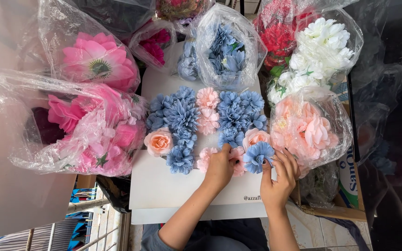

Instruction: The person arranges artificial flowers on a white rectangular board. They place blue and pink flowers in a pattern, alternating between the colors and adjusting the petals to create a decorative floral display.

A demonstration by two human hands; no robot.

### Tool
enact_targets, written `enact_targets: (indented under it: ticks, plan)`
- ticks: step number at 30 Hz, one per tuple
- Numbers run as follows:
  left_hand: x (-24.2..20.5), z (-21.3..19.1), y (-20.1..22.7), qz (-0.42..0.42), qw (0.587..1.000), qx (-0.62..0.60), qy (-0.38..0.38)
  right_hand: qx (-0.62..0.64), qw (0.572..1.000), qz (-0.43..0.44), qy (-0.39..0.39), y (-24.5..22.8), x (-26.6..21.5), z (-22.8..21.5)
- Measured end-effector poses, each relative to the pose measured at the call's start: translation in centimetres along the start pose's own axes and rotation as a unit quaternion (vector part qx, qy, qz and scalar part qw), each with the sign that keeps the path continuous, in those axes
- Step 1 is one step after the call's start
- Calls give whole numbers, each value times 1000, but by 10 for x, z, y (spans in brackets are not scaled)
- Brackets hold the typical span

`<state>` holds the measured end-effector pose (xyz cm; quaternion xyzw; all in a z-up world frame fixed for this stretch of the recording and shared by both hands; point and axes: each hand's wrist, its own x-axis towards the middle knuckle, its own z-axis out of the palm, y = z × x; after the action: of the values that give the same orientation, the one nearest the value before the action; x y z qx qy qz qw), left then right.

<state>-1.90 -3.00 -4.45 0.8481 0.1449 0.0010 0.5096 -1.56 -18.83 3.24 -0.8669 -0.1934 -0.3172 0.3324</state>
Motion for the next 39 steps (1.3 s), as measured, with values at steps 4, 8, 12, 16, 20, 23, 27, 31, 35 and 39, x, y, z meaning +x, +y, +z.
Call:
enact_targets:
  ticks: [4, 8, 12, 16, 20, 23, 27, 31, 35, 39]
  plan:
    - [5, 4, 2, 14, 998, 56, -4, 3, 1000, -2, -5, 2, -1, 1]
    - [8, 8, 4, 26, 993, 115, 13, 0, 1000, -12, 6, 1, 1, 0]
    - [0, 6, 6, 56, 988, 112, 86, 0, 1000, -17, 15, 0, 0, -4]
    - [-27, -37, 27, 139, 976, 61, 154, -6, 1000, -13, 10, 4, -4, -2]
    - [-46, -83, 55, 93, 984, -122, 92, 9, 999, -31, -3, -8, -5, 7]
    - [-49, -98, 58, 39, 990, -135, -16, 29, 997, -59, -40, -31, -3, 16]
    - [-39, -105, 50, 18, 998, -65, -17, 35, 994, -50, -92, -45, -7, 30]
    - [-5, -99, 11, -2, 999, -16, 40, 39, 993, -53, -93, -43, -3, 36]
    - [25, -92, -9, -66, 996, 1, 63, 24, 996, -40, -81, -36, -2, 39]
    - [32, -93, -1, -94, 993, 45, 55, 9, 997, -42, -70, -28, 0, 41]
